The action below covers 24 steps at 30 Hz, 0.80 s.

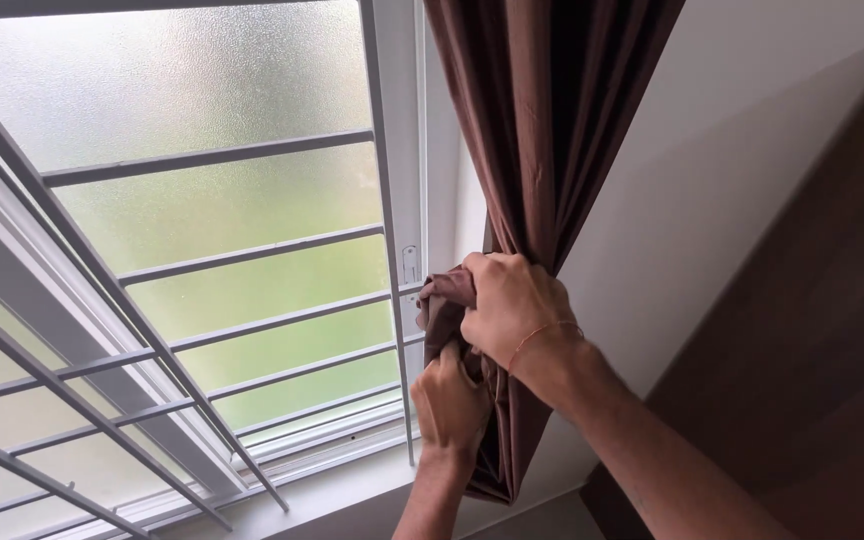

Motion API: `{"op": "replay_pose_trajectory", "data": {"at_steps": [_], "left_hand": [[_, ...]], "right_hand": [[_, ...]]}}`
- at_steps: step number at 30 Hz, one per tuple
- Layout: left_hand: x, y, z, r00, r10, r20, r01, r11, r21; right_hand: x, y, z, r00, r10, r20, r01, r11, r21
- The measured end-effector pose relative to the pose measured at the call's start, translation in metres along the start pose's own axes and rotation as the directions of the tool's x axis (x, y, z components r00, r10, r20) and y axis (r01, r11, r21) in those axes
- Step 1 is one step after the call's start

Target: The person gathers a brown curtain panel, pulls it to the side, and ties the fabric into a knot to secure it. They repeat this process for the second curtain panel on the opposite side of the window.

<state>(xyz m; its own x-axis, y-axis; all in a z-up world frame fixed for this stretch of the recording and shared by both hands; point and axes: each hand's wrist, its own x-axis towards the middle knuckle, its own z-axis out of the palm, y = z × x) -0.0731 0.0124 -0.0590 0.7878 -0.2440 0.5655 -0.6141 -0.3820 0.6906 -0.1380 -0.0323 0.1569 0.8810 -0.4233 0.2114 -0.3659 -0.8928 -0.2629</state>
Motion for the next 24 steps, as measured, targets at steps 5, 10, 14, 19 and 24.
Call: {"op": "replay_pose_trajectory", "data": {"at_steps": [5, 10, 14, 19, 24], "left_hand": [[0.001, 0.028, -0.048, 0.95, 0.242, -0.197, -0.252, 0.967, -0.027], [-0.003, 0.033, -0.055, 0.877, 0.348, -0.331, -0.406, 0.906, -0.123], [0.003, 0.044, -0.052, 0.89, 0.271, -0.366, -0.333, 0.936, -0.116], [0.021, 0.049, -0.055, 0.972, 0.068, -0.223, -0.089, 0.992, -0.088], [0.032, 0.04, -0.053, 0.951, -0.22, 0.216, 0.252, 0.958, -0.134]], "right_hand": [[0.001, 0.005, -0.023, 0.998, 0.054, 0.038, -0.058, 0.991, 0.124], [0.003, 0.014, -0.019, 0.996, 0.086, 0.027, -0.089, 0.986, 0.139], [0.006, 0.023, -0.011, 0.999, -0.033, 0.004, 0.032, 0.993, 0.115], [-0.007, 0.022, -0.031, 0.951, -0.145, 0.273, 0.024, 0.915, 0.402], [-0.018, 0.067, 0.01, 0.767, -0.627, -0.136, 0.638, 0.726, 0.257]]}}
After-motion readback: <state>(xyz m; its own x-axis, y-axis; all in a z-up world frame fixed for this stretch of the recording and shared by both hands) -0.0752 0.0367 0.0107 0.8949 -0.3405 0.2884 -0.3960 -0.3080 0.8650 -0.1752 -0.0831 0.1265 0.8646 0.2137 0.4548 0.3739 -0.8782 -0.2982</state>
